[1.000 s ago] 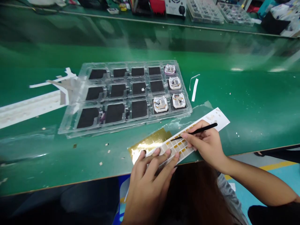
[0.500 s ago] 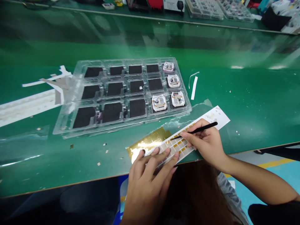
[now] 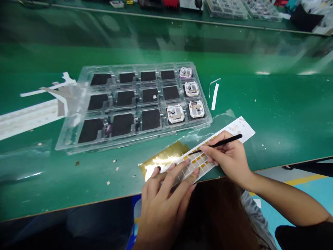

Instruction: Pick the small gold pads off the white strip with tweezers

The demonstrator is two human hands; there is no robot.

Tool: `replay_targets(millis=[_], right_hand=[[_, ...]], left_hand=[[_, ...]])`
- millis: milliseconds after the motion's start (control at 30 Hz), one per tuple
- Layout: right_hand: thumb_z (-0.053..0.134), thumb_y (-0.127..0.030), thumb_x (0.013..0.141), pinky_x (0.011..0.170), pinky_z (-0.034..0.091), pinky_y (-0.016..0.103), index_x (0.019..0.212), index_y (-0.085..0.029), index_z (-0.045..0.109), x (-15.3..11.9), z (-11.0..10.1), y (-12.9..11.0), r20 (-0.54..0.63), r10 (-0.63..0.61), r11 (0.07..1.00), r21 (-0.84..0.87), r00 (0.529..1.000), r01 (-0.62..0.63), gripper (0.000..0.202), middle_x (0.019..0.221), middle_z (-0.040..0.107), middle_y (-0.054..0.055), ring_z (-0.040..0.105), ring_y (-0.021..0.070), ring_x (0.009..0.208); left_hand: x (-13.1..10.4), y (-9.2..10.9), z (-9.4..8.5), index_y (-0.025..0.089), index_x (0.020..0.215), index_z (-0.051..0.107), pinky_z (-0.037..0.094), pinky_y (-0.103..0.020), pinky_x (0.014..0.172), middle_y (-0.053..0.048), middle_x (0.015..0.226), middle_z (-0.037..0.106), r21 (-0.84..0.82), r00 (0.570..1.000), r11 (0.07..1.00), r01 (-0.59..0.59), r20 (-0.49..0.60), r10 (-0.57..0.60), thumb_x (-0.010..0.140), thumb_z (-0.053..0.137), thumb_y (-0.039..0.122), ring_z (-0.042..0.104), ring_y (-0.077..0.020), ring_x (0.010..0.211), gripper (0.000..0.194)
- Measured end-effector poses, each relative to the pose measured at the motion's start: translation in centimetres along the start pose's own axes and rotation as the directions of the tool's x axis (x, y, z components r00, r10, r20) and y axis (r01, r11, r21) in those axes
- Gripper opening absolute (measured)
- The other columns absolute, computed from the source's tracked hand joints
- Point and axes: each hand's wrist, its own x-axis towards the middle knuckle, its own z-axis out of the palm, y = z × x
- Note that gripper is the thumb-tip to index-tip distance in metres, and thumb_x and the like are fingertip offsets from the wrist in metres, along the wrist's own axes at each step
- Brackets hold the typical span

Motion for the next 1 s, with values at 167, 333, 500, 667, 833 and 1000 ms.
replay_targets(millis=[167,333,500,667,833,1000], right_hand=[[0.076,-0.013,0.071,0.036,0.038,0.013,0.071,-0.019,0.057,0.0,-0.1,0.1,0.004,0.001,1.0,0.009,1.0,-0.001,0.019,0.062,0.065,-0.002,0.054,0.0053,0.043],[0.075,-0.012,0.071,0.038,0.039,0.012,0.072,-0.019,0.057,0.0,0.0,0.4,-0.007,-0.008,0.998,0.057,1.0,0.008,0.019,0.063,0.066,-0.002,0.054,0.0052,0.045],[0.076,-0.017,0.071,0.041,0.041,0.014,0.075,-0.02,0.058,0.2,-0.2,-1.1,-0.002,0.03,0.993,0.116,1.0,-0.03,0.018,0.069,0.069,0.0,0.057,0.0067,0.049],[0.078,-0.019,0.067,0.051,0.05,0.022,0.075,-0.021,0.059,1.9,-0.7,-3.8,0.0,0.014,1.0,0.023,1.0,-0.014,0.021,0.077,0.07,0.002,0.062,0.011,0.057],[0.082,-0.024,0.06,0.048,0.048,0.021,0.072,-0.017,0.056,4.4,-0.5,-2.5,0.076,0.147,0.988,-0.066,0.986,-0.142,0.029,0.058,0.064,-0.001,0.059,0.0099,0.05],[0.081,-0.026,0.064,0.046,0.045,0.017,0.076,-0.015,0.056,4.9,-0.6,-1.3,0.086,0.15,0.987,-0.07,0.985,-0.145,0.029,0.057,0.064,-0.001,0.057,0.0071,0.048]], left_hand=[[0.1,0.0,0.1,0.034,0.102,0.065,0.029,-0.044,0.104,0.007,0.116,0.063,-0.007,1.0,1.0,0.003,0.003,-0.003,0.09,0.046,0.028,0.052,-0.0202,0.103,0.023],[0.1,0.1,0.1,0.032,0.102,0.065,0.03,-0.045,0.103,0.006,0.115,0.064,-0.004,1.0,1.0,0.0,0.011,0.0,0.09,0.045,0.027,0.052,-0.0205,0.103,0.024],[0.1,0.2,-0.2,0.035,0.102,0.065,0.033,-0.045,0.101,0.003,0.118,0.062,0.018,1.0,1.0,0.013,-0.003,-0.013,0.089,0.048,0.027,0.052,-0.0203,0.103,0.023],[0.5,-0.1,-1.0,0.036,0.108,0.062,0.035,-0.047,0.101,0.004,0.132,0.052,0.058,0.986,0.998,-0.018,0.166,0.008,0.087,0.051,0.026,0.051,-0.0198,0.103,0.025],[0.6,-0.4,-1.1,0.035,0.105,0.063,0.037,-0.047,0.098,0.005,0.129,0.055,0.058,0.989,0.997,-0.054,0.139,0.045,0.087,0.052,0.028,0.051,-0.0213,0.105,0.022],[0.6,-0.3,-0.9,0.035,0.104,0.063,0.036,-0.045,0.099,0.006,0.129,0.054,0.054,0.989,0.997,-0.053,0.138,0.045,0.088,0.05,0.028,0.052,-0.0196,0.103,0.022]])
